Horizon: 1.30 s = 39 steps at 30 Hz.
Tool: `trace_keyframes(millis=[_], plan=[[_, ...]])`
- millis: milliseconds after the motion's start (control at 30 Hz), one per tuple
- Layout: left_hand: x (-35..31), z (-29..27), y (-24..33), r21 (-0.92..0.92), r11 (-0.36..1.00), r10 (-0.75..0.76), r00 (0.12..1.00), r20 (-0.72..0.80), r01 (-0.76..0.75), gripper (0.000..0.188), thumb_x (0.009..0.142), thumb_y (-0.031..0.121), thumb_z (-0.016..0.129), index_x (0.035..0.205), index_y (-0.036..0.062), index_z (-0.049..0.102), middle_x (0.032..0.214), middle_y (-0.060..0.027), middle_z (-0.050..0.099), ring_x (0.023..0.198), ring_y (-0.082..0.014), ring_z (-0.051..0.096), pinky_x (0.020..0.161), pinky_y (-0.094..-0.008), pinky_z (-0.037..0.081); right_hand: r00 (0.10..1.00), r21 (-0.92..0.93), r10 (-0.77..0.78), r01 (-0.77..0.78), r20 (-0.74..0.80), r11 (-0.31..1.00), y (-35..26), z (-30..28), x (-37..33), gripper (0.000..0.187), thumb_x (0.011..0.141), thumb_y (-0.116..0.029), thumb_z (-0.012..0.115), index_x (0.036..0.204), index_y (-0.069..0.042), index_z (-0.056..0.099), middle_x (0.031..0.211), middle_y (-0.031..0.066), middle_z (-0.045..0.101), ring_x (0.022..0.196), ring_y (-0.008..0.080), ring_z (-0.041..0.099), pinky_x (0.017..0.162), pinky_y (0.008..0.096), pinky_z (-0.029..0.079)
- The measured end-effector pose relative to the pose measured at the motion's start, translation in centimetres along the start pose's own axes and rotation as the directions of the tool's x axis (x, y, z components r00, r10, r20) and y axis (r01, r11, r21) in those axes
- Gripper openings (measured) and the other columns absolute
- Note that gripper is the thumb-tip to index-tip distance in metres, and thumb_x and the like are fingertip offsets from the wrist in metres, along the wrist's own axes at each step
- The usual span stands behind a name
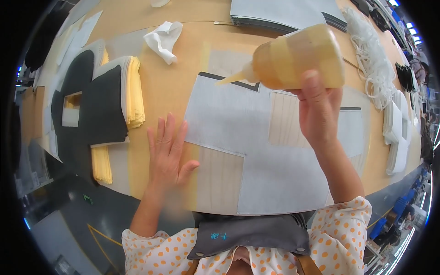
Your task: Applying glue and lining material to leather bag components on a production workbench.
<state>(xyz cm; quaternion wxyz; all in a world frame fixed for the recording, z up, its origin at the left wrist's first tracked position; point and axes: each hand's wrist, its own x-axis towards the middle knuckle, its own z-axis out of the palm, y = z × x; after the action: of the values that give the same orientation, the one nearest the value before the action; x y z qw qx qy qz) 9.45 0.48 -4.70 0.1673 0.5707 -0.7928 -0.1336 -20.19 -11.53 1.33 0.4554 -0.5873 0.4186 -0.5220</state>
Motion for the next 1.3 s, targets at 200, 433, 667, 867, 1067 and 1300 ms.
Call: trace_keyframes(millis=[200,433,667,867,1067,1300], plan=[[0.1,-0.3,-0.2,-0.151,0.988,-0.047,0.994,-0.094,0.032,0.07,0.097,0.059,0.043,0.142,0.0058,0.05,0.154,-0.0228,0.034,0.146,-0.0423,0.025,0.115,-0.0591,0.016,0.999,0.038,-0.039,0.038,0.032,0.999,1.8,2.8,1.0,0.081,0.081,-0.029,0.082,0.142,-0.007,0.033,0.13,0.0096,0.054,0.118,0.0213,0.056,0.096,0.0367,0.052],[0.0,-0.2,-0.5,-0.179,0.983,-0.052,0.993,-0.102,0.033,0.07,0.098,0.061,0.039,0.138,0.0056,0.054,0.153,-0.0226,0.037,0.145,-0.043,0.026,0.116,-0.0582,0.018,0.977,-0.051,-0.154,0.163,0.146,0.985,2.9,4.1,2.2,0.084,0.076,-0.029,0.084,0.14,-0.008,0.033,0.135,0.0124,0.054,0.124,0.0236,0.054,0.103,0.0394,0.048],[0.0,-0.2,-0.5,-0.188,0.981,-0.058,0.993,-0.1,0.039,0.071,0.098,0.061,0.037,0.137,0.0057,0.056,0.152,-0.0227,0.037,0.145,-0.0434,0.027,0.116,-0.0571,0.019,0.981,-0.05,-0.142,0.15,0.134,0.987,3.2,4.5,2.2,0.084,0.075,-0.03,0.084,0.14,-0.009,0.033,0.135,0.012,0.054,0.125,0.0238,0.054,0.104,0.0407,0.048],[0.1,-0.3,-0.6,-0.179,0.983,-0.055,0.993,-0.102,0.036,0.07,0.098,0.061,0.037,0.137,0.0058,0.056,0.152,-0.0231,0.037,0.145,-0.0434,0.027,0.116,-0.0566,0.019,0.974,-0.085,-0.16,0.175,0.158,0.981,3.0,4.5,2.4,0.081,0.077,-0.031,0.082,0.139,-0.01,0.034,0.134,0.0132,0.055,0.124,0.0238,0.055,0.102,0.041,0.049],[0.1,-0.2,-0.5,-0.177,0.984,-0.05,0.993,-0.104,0.031,0.07,0.097,0.061,0.038,0.137,0.0058,0.056,0.152,-0.0231,0.037,0.145,-0.0436,0.027,0.116,-0.0565,0.019,0.968,-0.06,-0.179,0.192,0.175,0.98,3.0,4.5,2.1,0.079,0.079,-0.029,0.081,0.139,-0.01,0.034,0.134,0.0143,0.055,0.123,0.0242,0.055,0.102,0.0406,0.049],[-0.1,-0.2,-0.3,-0.167,0.985,-0.057,0.994,-0.094,0.04,0.069,0.097,0.061,0.039,0.137,0.0063,0.056,0.152,-0.0229,0.037,0.144,-0.0443,0.027,0.116,-0.0573,0.02,0.968,-0.098,-0.168,0.189,0.188,0.977,2.8,4.4,1.9,0.081,0.078,-0.026,0.082,0.14,-0.009,0.033,0.134,0.0141,0.056,0.122,0.0232,0.055,0.101,0.039,0.049]])
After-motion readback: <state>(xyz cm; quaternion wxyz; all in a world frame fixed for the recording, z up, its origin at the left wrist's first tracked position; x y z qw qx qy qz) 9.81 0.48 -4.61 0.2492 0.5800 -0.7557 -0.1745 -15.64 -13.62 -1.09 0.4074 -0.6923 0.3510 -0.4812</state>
